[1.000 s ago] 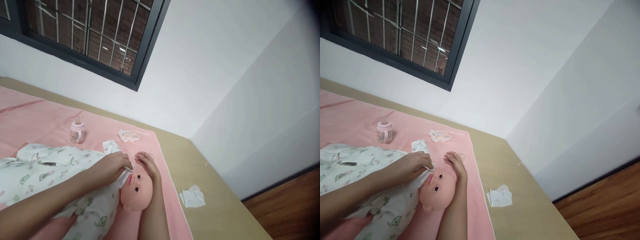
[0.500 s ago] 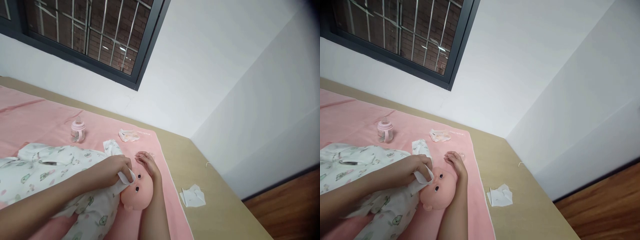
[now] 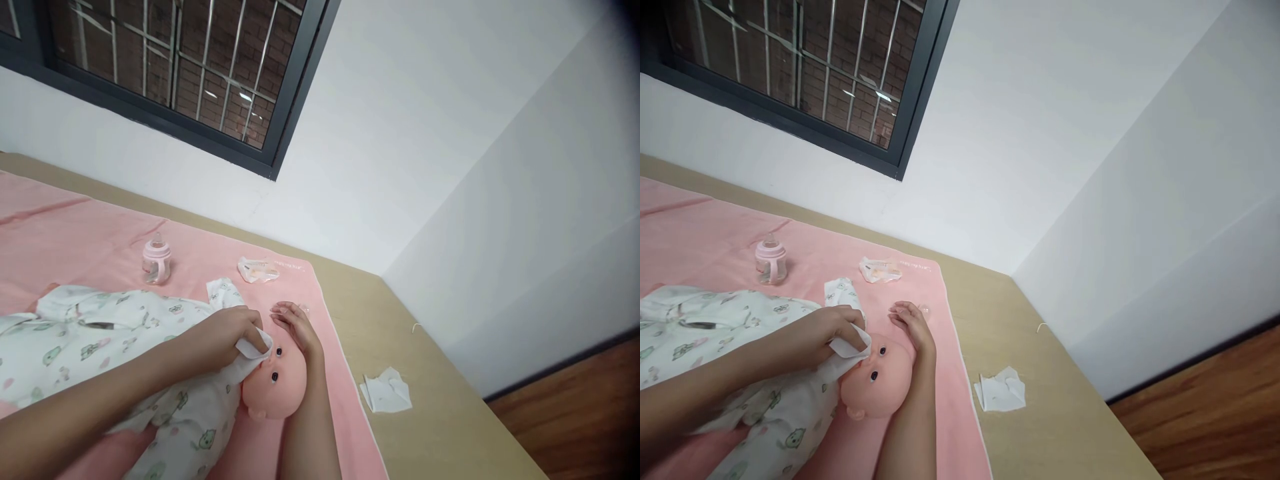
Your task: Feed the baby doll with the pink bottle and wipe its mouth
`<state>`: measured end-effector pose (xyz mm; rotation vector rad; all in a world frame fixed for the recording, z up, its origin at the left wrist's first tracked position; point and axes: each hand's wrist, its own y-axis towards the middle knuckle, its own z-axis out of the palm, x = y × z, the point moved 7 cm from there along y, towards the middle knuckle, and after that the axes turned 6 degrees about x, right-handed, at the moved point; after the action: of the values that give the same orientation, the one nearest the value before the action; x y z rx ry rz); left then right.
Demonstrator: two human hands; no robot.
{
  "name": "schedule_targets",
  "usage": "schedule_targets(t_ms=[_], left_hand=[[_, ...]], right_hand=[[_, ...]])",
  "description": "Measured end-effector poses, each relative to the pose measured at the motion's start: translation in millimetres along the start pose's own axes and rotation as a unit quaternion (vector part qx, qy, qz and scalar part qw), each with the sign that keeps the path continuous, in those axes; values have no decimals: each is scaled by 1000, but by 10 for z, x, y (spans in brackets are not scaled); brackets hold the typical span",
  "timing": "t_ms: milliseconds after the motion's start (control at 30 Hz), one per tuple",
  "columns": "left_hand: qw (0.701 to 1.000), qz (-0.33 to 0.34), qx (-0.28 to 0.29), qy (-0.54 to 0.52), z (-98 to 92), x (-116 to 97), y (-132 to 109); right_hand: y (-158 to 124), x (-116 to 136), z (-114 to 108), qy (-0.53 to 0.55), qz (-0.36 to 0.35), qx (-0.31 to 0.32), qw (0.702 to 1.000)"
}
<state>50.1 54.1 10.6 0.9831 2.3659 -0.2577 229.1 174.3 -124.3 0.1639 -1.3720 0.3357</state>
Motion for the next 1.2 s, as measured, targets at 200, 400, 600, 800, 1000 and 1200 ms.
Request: schedule_targets(t_ms=[200,400,600,800,1000,1200], left_hand=[[999,5,-27,30,23,92,32],[998,-12,-49,22,0,193,48],[995,3,-50,-80,-137,151,-43],[987,33,14,-155,-149,-19,-173],[995,33,42,-78,-11,-45,-127],[999,21,37,-22,52,24,-70]], right_hand=[[2,-3,3,2,3,-4,1000],[-27,27,27,-2,3,-3,1000],[-36,43,36,-5,3,-1,1000],[-18,17,18,-1,1,1,1000],[-4,4,3,0,-5,6,1000],[-2,7,2,-1,-4,4,1000]])
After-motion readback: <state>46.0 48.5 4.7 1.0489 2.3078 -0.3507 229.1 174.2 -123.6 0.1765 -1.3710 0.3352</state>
